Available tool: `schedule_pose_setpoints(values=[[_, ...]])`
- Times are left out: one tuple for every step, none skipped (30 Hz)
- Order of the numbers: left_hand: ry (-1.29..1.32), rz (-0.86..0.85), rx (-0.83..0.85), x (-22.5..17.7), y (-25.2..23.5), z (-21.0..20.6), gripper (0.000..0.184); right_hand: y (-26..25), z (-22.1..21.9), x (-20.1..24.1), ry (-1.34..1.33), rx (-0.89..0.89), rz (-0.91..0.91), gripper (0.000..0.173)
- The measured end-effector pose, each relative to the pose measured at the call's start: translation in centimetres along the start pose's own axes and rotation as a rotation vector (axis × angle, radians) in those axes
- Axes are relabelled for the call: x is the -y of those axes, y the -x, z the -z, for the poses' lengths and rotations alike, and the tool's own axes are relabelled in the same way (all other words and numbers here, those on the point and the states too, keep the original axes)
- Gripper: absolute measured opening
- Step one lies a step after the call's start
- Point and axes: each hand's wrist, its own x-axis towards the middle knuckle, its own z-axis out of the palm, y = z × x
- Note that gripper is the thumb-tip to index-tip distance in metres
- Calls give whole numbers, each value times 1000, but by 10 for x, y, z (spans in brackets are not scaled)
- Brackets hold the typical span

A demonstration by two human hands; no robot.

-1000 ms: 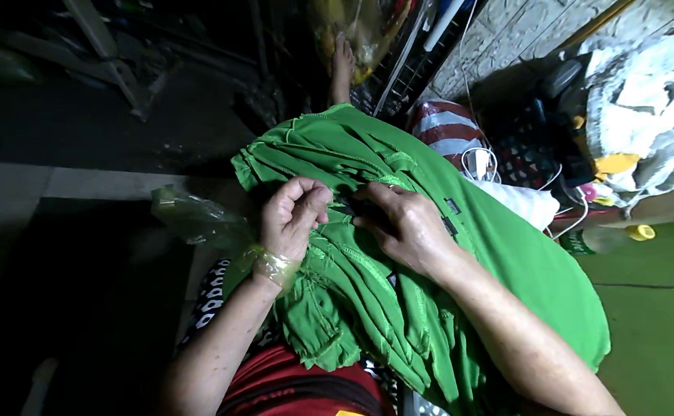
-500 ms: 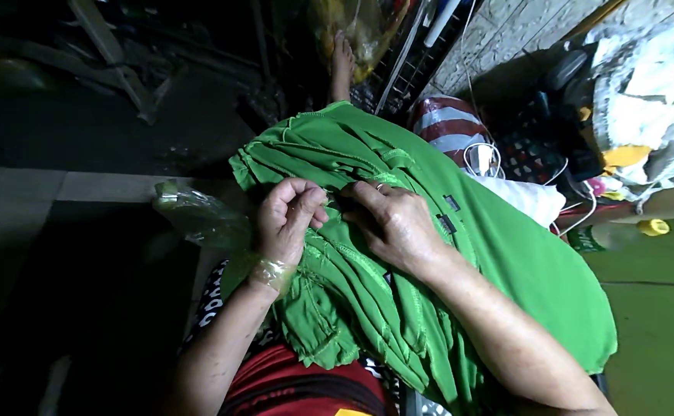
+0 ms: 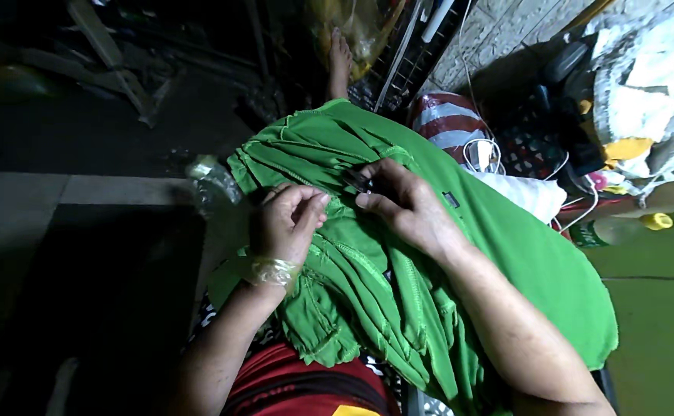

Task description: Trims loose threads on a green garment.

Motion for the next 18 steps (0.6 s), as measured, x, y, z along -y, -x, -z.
schedule_pose_setpoints(values=[[-45, -28, 2, -1, 0, -1, 18, 1, 0, 0, -61, -17, -26, 22], [-96, -65, 13, -2, 1, -1, 20, 2, 0, 1, -106, -38, -41, 21], [-145, -111, 16, -3, 2, -3, 22, 3, -1, 1, -130, -58, -50, 21], [-189, -152, 16, -5, 4, -5, 25, 5, -3, 3, -133, -73, -57, 20], [-230, -181, 22, -8, 5, -6, 27, 7, -4, 5, -120, -85, -63, 20], [-254, -196, 30, -10, 6, -8, 28, 8, -4, 5, -89, -95, -56, 20], [-260, -201, 46, -11, 5, -7, 23, 9, -5, 5, -50, -100, -37, 20], [-239, -195, 75, -10, 2, -4, 18, 9, -4, 5, -14, -96, -13, 20], [-198, -179, 114, -9, -2, 1, 13, 10, -3, 4, 13, -88, 12, 20], [-142, -158, 152, -5, -5, 6, 11, 11, -1, 4, 34, -72, 33, 20], [-73, -126, 192, -2, -8, 11, 11, 13, 1, 4, 57, -55, 49, 20], [2, -83, 221, 0, -10, 15, 10, 15, 3, 5, 90, -42, 67, 20], [71, -34, 237, 2, -11, 17, 10, 17, 4, 5, 132, -34, 89, 20], [123, 12, 237, 2, -11, 16, 9, 18, 5, 4, 179, -26, 116, 20], [157, 49, 231, 2, -10, 15, 10, 19, 5, 4, 230, -20, 147, 21], [179, 71, 218, 1, -9, 14, 10, 20, 4, 4, 287, -19, 182, 22], [189, 76, 204, 1, -8, 12, 10, 21, 2, 5, 347, -24, 210, 22], [196, 67, 186, 1, -6, 11, 9, 22, -1, 7, 409, -35, 231, 22]])
